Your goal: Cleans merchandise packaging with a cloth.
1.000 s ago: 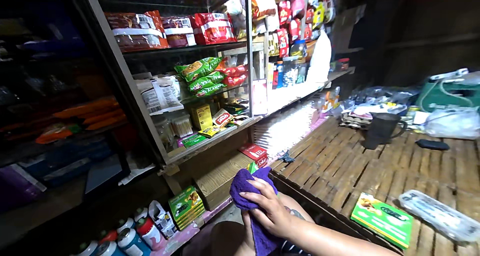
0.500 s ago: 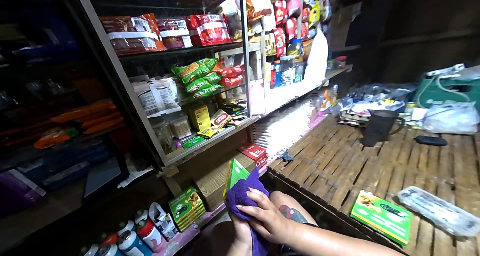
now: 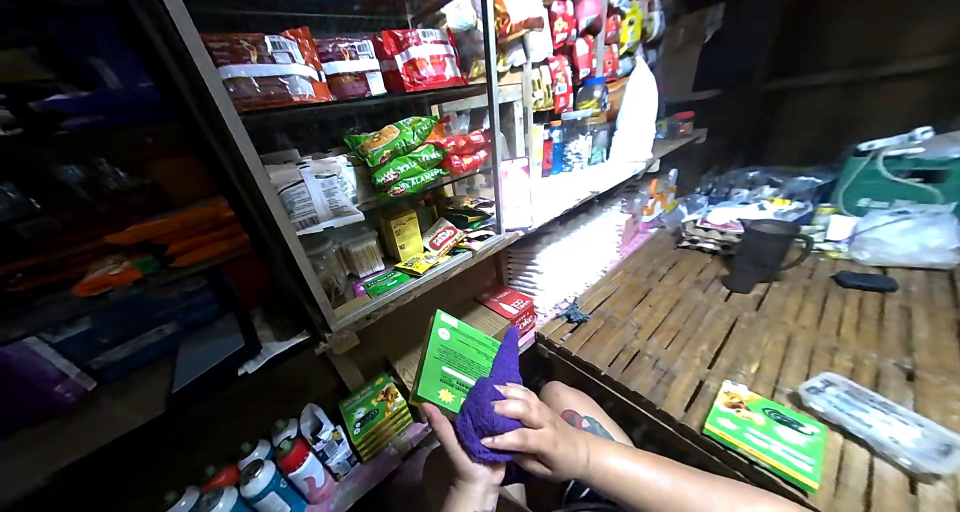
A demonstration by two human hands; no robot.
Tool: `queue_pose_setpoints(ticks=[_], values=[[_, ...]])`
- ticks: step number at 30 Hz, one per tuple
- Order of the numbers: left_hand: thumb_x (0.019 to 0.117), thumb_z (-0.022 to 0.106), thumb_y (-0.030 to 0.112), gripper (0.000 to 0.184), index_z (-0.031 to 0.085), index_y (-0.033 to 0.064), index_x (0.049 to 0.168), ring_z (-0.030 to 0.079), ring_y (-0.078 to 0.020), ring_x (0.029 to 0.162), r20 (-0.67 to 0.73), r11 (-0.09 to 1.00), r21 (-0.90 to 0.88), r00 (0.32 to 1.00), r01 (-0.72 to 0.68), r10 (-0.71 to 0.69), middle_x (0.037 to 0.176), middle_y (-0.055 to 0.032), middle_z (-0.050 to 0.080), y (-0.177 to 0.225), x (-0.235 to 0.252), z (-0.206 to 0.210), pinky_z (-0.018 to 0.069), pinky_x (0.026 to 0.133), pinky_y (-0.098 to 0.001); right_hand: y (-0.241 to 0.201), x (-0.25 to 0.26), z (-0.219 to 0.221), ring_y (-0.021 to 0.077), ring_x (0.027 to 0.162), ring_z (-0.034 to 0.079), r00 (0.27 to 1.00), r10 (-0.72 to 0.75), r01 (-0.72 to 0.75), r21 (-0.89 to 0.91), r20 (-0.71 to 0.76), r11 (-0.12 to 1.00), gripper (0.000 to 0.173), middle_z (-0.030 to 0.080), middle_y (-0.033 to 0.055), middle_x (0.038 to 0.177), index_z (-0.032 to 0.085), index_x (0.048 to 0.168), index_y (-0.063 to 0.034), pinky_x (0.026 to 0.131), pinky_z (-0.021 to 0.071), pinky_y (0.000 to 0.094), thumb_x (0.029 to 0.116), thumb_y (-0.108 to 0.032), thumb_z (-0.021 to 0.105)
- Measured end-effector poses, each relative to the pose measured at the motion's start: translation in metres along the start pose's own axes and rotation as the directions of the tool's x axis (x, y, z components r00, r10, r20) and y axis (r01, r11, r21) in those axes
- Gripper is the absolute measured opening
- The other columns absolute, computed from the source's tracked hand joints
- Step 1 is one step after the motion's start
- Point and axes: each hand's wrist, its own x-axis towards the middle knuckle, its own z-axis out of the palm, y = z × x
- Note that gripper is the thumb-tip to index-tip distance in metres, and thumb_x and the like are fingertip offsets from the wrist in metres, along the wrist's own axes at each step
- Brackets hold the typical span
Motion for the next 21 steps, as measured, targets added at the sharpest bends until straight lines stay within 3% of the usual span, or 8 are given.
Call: queue_pose_setpoints(ticks=[4, 7, 10, 13, 18, 21], values=[[0.0727, 0.051, 0.089, 0.085, 0.071, 0.0154, 0.11, 0.073, -0.0164, 0.092, 0.027, 0.987, -0.144, 0.997, 0.077, -0.074, 0.098, -0.0049, 0.075, 0.004, 0.004, 0.003, 0.0611, 0.08, -0.0382, 0.006, 0.003, -0.012, 0.0247, 0.144, 0.041, 0.996, -0.078, 0.079, -0.033, 0.047, 0.996, 0.025, 0.054, 0.0049, 0.145, 0.064, 0.127, -0.0254, 0.119, 0.0345, 0.0463, 0.103, -0.024, 0.059], [0.0826, 0.046, 0.084, 0.078, 0.066, 0.0185, 0.121, 0.072, -0.0166, 0.1, 0.053, 0.99, -0.14, 0.998, 0.03, -0.022, 0.107, -0.0041, 0.074, 0.005, 0.009, 0.003, 0.0606, 0.085, -0.0401, 0.01, 0.008, -0.027, 0.0246, 0.14, 0.046, 0.99, -0.106, 0.111, -0.052, 0.093, 0.992, 0.022, 0.059, 0.0052, 0.138, 0.066, 0.123, -0.0263, 0.118, 0.0364, 0.0446, 0.1026, -0.023, 0.06], [0.0914, 0.036, 0.079, 0.074, 0.064, 0.0179, 0.123, 0.071, -0.016, 0.102, 0.061, 0.993, -0.12, 0.998, 0.019, -0.011, 0.109, -0.0038, 0.073, 0.006, 0.012, 0.006, 0.0603, 0.086, -0.039, 0.016, 0.01, -0.035, 0.0241, 0.138, 0.049, 0.985, -0.127, 0.132, -0.042, 0.114, 0.99, 0.023, 0.062, 0.0042, 0.135, 0.068, 0.122, -0.0272, 0.117, 0.0374, 0.0445, 0.1017, -0.019, 0.061], [0.0909, 0.028, 0.082, 0.079, 0.062, 0.0188, 0.124, 0.071, -0.0187, 0.102, 0.021, 0.985, -0.13, 0.994, 0.11, -0.108, 0.11, -0.0054, 0.073, 0.009, 0.01, 0.01, 0.0603, 0.084, -0.0424, 0.026, 0.007, -0.04, 0.0234, 0.138, 0.05, 0.981, -0.161, 0.169, -0.075, 0.104, 0.983, 0.021, 0.064, 0.0028, 0.134, 0.07, 0.12, -0.0275, 0.117, 0.0367, 0.0438, 0.1019, -0.02, 0.061], [0.0844, 0.038, 0.086, 0.084, 0.061, 0.0189, 0.128, 0.07, -0.0247, 0.108, 0.049, 0.988, -0.1, 0.992, 0.119, -0.114, 0.115, -0.0087, 0.072, 0.01, 0.01, 0.007, 0.0588, 0.088, -0.0501, 0.044, -0.002, -0.055, 0.0223, 0.14, 0.048, 0.993, -0.108, 0.115, -0.162, 0.056, 0.98, 0.022, 0.061, 0.0003, 0.137, 0.068, 0.121, -0.0284, 0.117, 0.0378, 0.0455, 0.1024, -0.02, 0.06], [0.0856, 0.036, 0.085, 0.083, 0.062, 0.0186, 0.127, 0.071, -0.0246, 0.105, 0.026, 0.988, -0.095, 0.993, 0.119, -0.117, 0.113, -0.009, 0.072, 0.011, 0.008, 0.01, 0.0599, 0.086, -0.05, 0.054, -0.007, -0.063, 0.0227, 0.14, 0.048, 0.996, -0.083, 0.085, -0.181, 0.021, 0.98, 0.023, 0.061, 0.0002, 0.139, 0.068, 0.122, -0.0281, 0.117, 0.0382, 0.0457, 0.1009, -0.02, 0.063]])
